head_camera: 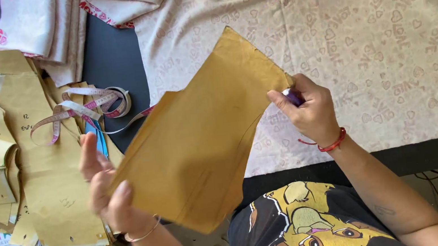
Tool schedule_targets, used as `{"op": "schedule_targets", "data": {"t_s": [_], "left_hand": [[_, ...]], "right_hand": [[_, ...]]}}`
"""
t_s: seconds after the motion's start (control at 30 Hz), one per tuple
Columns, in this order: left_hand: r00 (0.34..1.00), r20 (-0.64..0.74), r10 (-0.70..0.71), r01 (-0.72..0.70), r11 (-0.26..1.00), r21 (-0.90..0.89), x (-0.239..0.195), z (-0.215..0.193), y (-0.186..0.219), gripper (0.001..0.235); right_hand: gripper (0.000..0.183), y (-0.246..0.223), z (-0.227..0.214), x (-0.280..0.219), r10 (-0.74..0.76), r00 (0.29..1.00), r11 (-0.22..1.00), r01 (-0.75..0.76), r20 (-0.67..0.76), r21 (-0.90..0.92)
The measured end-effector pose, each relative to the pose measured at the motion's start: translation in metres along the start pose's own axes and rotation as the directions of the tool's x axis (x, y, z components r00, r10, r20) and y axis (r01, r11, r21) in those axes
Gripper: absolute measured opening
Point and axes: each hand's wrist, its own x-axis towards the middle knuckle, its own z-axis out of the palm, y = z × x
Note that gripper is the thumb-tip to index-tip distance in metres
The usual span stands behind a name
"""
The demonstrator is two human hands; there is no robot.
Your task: Tracing patterns onto fabric and cutting them out using an electric rotary cutter
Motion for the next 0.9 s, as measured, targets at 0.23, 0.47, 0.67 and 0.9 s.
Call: {"op": "schedule_targets", "data": {"t_s": [0.23, 0.47, 0.67, 0.9], "left_hand": [[0.973, 0.229, 0.036, -0.098, 0.959, 0.265, 0.099, 0.076, 0.024, 0.015], [0.907, 0.392, -0.156, 0.055, 0.965, 0.256, 0.127, 0.200, -0.068, 0.009], [0.775, 0.603, -0.191, 0.234, 0.972, 0.008, 0.117, 0.229, -0.068, 0.017], [0.762, 0.647, 0.033, 0.008, 0.998, -0.060, 0.119, 0.210, -0.031, 0.022]], "right_hand": [[0.024, 0.034, -0.046, 0.029, 0.126, 0.967, 0.965, -0.068, -0.223, 0.252], [0.021, 0.118, -0.102, 0.062, 0.021, 0.881, 0.985, 0.062, -0.472, 0.160], [0.014, 0.143, -0.130, 0.055, 0.263, 0.814, 0.953, -0.136, -0.518, 0.269], [0.021, 0.128, -0.139, 0.057, 0.250, 0.894, 0.912, -0.089, -0.371, 0.401]]}}
